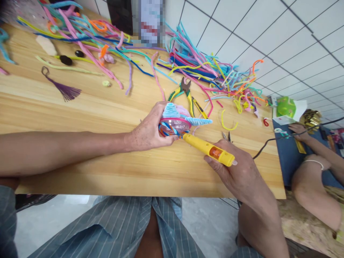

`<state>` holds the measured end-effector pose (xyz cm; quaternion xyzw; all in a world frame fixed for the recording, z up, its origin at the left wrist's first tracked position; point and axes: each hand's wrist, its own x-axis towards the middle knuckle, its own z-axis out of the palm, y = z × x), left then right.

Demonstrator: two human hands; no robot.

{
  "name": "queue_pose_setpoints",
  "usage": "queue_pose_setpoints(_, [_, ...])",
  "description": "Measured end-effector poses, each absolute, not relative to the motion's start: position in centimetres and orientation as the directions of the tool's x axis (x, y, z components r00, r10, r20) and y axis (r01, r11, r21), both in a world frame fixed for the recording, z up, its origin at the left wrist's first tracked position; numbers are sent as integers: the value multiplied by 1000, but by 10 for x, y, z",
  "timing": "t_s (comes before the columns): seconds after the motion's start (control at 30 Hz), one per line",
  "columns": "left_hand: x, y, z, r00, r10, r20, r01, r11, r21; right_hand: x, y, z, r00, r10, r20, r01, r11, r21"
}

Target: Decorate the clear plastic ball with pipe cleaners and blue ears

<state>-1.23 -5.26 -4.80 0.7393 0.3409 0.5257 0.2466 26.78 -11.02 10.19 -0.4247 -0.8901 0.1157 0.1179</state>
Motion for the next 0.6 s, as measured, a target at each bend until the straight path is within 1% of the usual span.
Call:
queue_pose_setpoints(0.3, [-13, -53, -46, 213, 771, 600, 232, -637, 735, 270, -112, 101, -622, 775, 115, 729, 626, -277])
queue_pose_setpoints(0.6, [-11, -53, -49, 202, 747, 634, 240, -665, 707, 269, -112, 100, -613, 782, 115, 724, 614, -314])
